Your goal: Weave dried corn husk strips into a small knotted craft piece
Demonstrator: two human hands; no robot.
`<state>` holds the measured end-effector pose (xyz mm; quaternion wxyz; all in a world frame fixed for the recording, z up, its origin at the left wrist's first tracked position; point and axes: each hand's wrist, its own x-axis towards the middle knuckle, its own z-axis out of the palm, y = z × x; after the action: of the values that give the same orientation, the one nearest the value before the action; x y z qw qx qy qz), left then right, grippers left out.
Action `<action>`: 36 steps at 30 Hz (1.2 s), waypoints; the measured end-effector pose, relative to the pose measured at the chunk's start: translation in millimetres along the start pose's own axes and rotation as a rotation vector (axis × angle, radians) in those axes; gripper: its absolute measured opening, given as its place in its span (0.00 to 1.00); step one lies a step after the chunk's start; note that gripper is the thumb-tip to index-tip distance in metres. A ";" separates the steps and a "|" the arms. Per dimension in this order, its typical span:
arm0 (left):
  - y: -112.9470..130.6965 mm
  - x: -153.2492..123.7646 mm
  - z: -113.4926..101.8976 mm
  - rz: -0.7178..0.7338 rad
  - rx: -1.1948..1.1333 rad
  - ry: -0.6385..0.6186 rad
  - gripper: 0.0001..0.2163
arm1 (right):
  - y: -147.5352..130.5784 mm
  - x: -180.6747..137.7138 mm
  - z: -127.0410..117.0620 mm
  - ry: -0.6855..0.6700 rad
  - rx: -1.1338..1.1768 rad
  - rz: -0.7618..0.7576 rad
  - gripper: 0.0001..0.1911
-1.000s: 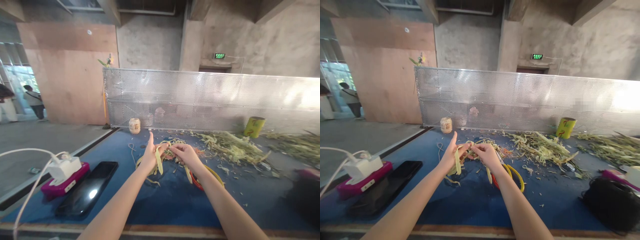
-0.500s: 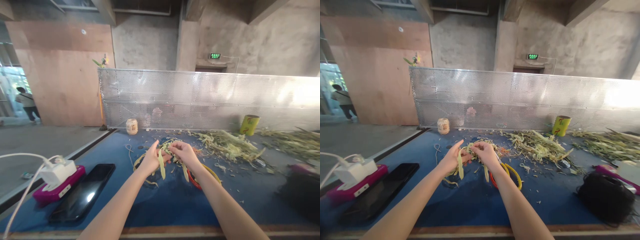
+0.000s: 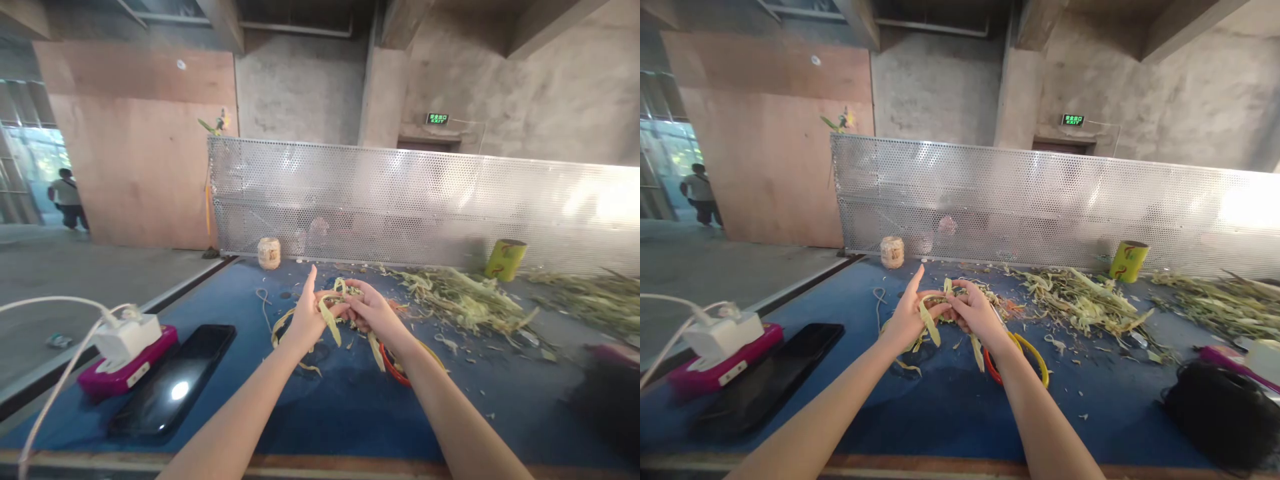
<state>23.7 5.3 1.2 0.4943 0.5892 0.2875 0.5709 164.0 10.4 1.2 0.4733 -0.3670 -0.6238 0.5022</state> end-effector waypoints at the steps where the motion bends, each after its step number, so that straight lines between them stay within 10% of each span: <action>1: -0.3 0.0 -0.1 0.003 0.002 -0.009 0.49 | 0.9 0.5 0.6 0.003 -0.009 0.011 0.24; 21: 2.3 -0.9 1.5 -0.088 -0.053 -0.078 0.50 | -1.4 0.9 -7.5 -0.057 -0.083 0.107 0.22; 36: -0.2 -0.4 -0.4 -0.104 -0.021 -0.081 0.48 | 2.2 2.1 -4.0 0.098 -0.098 -0.107 0.15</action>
<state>23.3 5.1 0.9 0.5407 0.5909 0.2913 0.5231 167.2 14.0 -0.3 0.5109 -0.3799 -0.6424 0.4266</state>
